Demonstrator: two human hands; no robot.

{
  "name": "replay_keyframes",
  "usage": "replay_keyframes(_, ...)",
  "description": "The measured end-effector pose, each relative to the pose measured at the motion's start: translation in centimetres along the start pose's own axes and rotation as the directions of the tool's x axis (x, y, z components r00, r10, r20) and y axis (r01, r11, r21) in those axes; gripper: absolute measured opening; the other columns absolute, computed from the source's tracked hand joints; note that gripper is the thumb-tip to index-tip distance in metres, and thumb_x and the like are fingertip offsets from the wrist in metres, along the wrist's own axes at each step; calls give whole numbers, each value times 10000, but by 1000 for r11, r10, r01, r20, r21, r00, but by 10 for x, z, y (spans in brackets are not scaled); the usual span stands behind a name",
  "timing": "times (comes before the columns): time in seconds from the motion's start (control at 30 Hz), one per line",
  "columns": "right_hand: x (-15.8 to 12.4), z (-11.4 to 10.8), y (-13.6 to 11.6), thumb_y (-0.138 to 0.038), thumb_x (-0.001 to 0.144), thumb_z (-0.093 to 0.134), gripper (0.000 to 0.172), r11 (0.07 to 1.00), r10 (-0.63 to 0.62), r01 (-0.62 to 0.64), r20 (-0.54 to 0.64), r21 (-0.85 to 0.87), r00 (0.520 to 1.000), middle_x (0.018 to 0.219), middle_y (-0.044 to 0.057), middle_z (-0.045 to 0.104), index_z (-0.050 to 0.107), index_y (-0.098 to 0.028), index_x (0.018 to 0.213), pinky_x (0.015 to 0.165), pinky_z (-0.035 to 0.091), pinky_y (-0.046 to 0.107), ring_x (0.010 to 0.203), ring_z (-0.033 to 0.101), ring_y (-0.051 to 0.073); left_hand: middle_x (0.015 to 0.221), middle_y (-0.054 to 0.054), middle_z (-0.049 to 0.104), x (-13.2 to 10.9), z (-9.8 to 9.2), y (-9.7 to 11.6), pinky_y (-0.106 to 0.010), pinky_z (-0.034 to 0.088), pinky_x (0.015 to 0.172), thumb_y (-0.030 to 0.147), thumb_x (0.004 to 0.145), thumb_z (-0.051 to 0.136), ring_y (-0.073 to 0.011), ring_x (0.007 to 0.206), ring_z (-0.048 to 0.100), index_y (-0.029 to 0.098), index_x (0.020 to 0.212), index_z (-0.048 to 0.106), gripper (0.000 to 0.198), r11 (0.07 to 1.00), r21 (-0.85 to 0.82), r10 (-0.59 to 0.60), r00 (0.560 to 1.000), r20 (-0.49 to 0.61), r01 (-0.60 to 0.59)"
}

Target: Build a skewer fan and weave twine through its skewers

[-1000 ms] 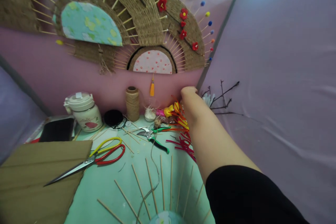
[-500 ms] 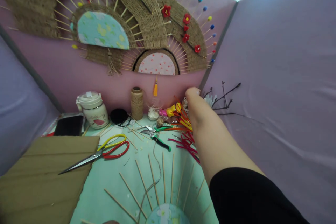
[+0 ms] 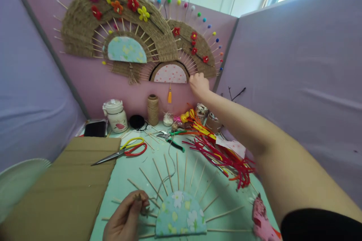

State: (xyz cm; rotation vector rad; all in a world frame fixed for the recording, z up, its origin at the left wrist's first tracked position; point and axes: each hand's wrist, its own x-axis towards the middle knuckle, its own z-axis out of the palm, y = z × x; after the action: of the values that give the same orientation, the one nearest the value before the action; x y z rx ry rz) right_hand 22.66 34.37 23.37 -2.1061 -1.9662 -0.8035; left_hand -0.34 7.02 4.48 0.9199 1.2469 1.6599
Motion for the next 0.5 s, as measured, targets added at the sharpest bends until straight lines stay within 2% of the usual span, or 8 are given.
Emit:
replay_keyframes(0.1,-39,-41,-5,-179,890,457,283,993,-116,116,-98,-7,988,1116,216,572,542,-30,1114,843,406,352,1062,507,304,716,-56,645,2,-8,-6,-229,518,600,434,740,681,-152,657,595,163,682,703,278,990,82,108,992,68,-113)
replay_keyframes(0.2,-97,-70,-15,-262,876,491,254,988,-79,93,-112,123,991,1007,176,615,566,-77,1032,773,417,338,897,572,268,1086,-104,622,2,-12,-8,-303,536,723,344,811,617,-194,872,620,192,773,733,195,899,285,309,943,122,-332)
replay_keyframes(0.23,-120,-76,-20,-297,875,498,254,979,-55,76,-115,191,992,981,163,623,569,-96,1014,751,421,335,862,579,261,1207,-105,572,0,-12,-6,-351,518,813,302,823,604,-226,1003,591,210,784,740,169,827,369,398,906,146,-423)
replay_keyframes(0.3,-170,-78,-33,-349,872,507,231,933,-23,55,-92,357,995,934,132,634,578,-144,955,723,433,331,821,587,249,1389,-74,448,-3,-11,-3,-464,406,986,211,829,592,-286,1236,444,245,792,749,164,640,492,558,797,231,-590)
replay_keyframes(0.37,-219,-71,-49,-344,849,543,178,825,-65,86,-56,559,996,903,98,638,577,-184,921,722,449,327,822,594,238,1493,-29,334,-7,-8,0,-534,285,1063,145,814,598,-319,1351,293,270,794,751,199,459,522,638,676,369,-719)
replay_keyframes(0.4,-241,-65,-57,-319,837,557,141,756,-72,82,-42,649,997,889,82,639,572,-201,913,723,457,326,824,596,232,1525,-9,284,-9,-6,0,-549,251,1074,125,805,603,-327,1371,256,279,793,750,214,393,520,644,631,432,-758)
replay_keyframes(0.43,-260,-59,-64,-301,819,576,134,687,-62,74,-44,723,997,872,71,639,566,-212,918,716,464,327,808,597,226,1544,3,250,-10,-5,0,-560,228,1077,115,797,611,-333,1382,232,288,798,749,221,344,521,639,601,480,-781)
replay_keyframes(0.5,-288,-49,-73,-257,801,585,129,567,-43,41,-20,823,999,856,54,629,555,-225,923,709,473,319,802,598,211,1550,-3,246,-11,-4,-1,-581,189,1078,114,785,623,-344,1393,209,304,829,747,231,278,538,615,578,537,-796)
